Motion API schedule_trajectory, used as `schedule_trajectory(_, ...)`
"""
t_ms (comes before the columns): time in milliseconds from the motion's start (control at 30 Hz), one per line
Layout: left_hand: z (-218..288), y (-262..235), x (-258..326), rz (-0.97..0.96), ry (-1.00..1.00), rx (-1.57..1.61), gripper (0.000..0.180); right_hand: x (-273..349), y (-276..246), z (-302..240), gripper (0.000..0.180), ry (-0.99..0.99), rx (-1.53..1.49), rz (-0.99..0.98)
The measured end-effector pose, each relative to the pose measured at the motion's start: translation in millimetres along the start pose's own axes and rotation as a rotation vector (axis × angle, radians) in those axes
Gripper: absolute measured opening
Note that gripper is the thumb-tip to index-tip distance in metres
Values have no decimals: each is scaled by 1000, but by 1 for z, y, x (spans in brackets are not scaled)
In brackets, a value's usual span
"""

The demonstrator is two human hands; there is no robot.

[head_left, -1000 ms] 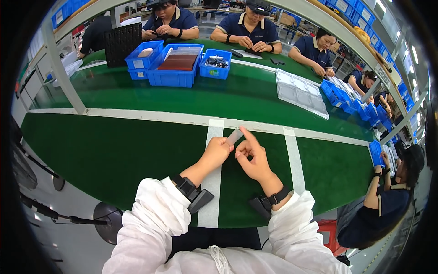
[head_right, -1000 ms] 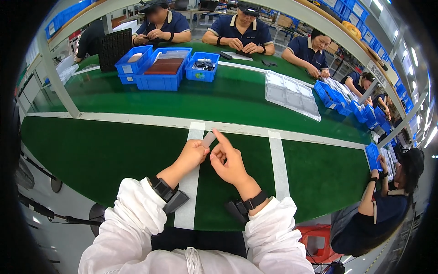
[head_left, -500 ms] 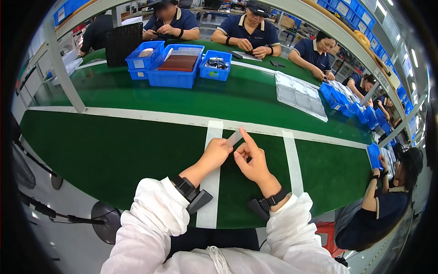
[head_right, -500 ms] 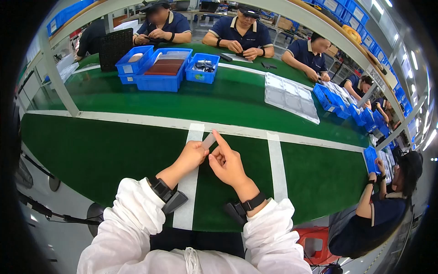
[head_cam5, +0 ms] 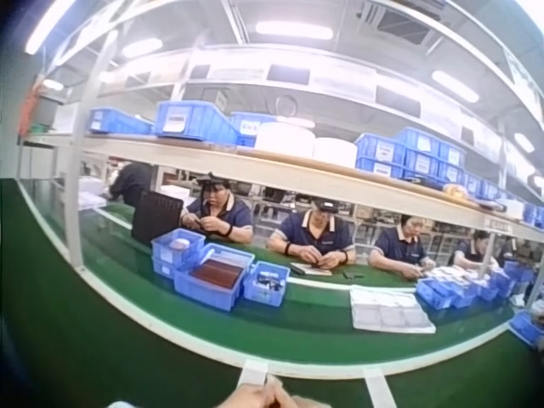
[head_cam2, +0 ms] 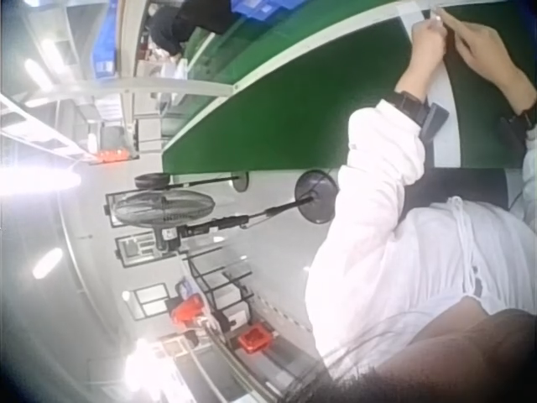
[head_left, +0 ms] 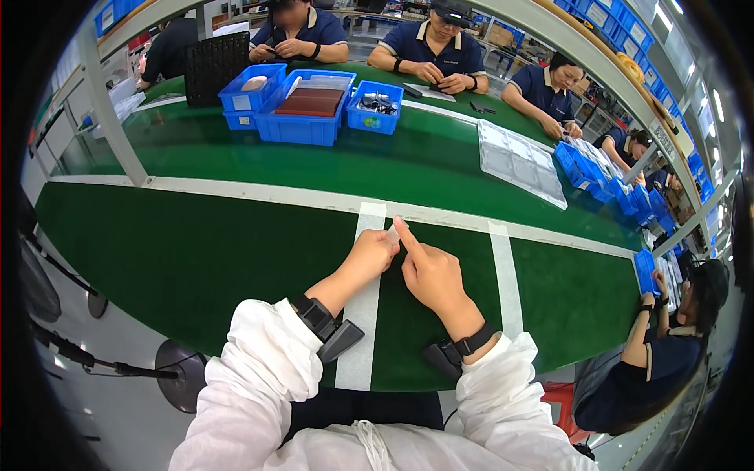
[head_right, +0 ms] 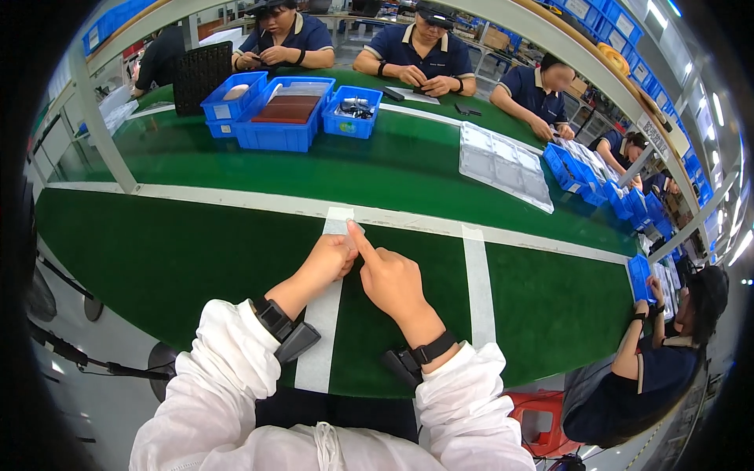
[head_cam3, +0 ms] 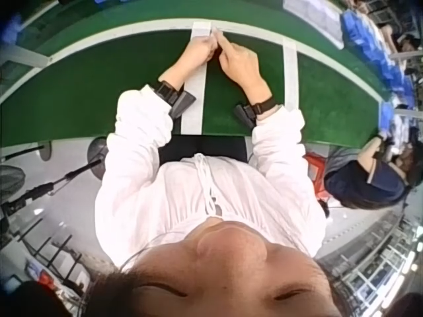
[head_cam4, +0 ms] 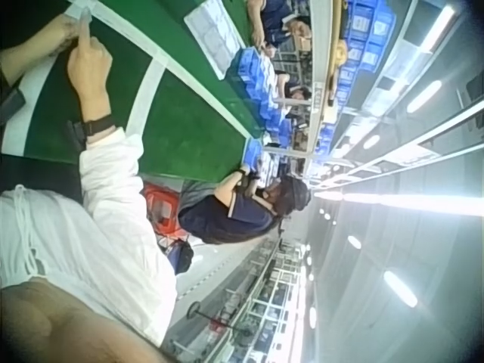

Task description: Assemble small plastic or electronic components on a manufacturing line workbench.

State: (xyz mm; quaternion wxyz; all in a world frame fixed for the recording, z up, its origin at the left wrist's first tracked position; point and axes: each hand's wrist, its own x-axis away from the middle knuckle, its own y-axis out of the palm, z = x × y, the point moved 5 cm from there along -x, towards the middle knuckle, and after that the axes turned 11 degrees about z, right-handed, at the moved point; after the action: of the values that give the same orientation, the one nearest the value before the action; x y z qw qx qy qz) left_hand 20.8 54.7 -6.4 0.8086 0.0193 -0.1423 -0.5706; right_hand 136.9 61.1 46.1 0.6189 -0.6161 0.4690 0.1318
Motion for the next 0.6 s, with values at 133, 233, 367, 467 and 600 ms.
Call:
schedule_trajectory(133,1,1,0,32,-18,-13,21,-1,-2,3,76,27,200,35)
schedule_trajectory(233,1,1,1,18,-16,-19,21,0,-4,2,78,36,235,48)
schedule_trajectory(367,4,3,1,17,-21,-39,21,6,3,-3,78,-1,282,-21)
schedule_trajectory(467,6,2,3,34,-34,-28,19,8,7,-3,79,12,306,-33)
schedule_trajectory(600,6,6,6,22,-16,-28,18,12,7,5,84,115,410,-80)
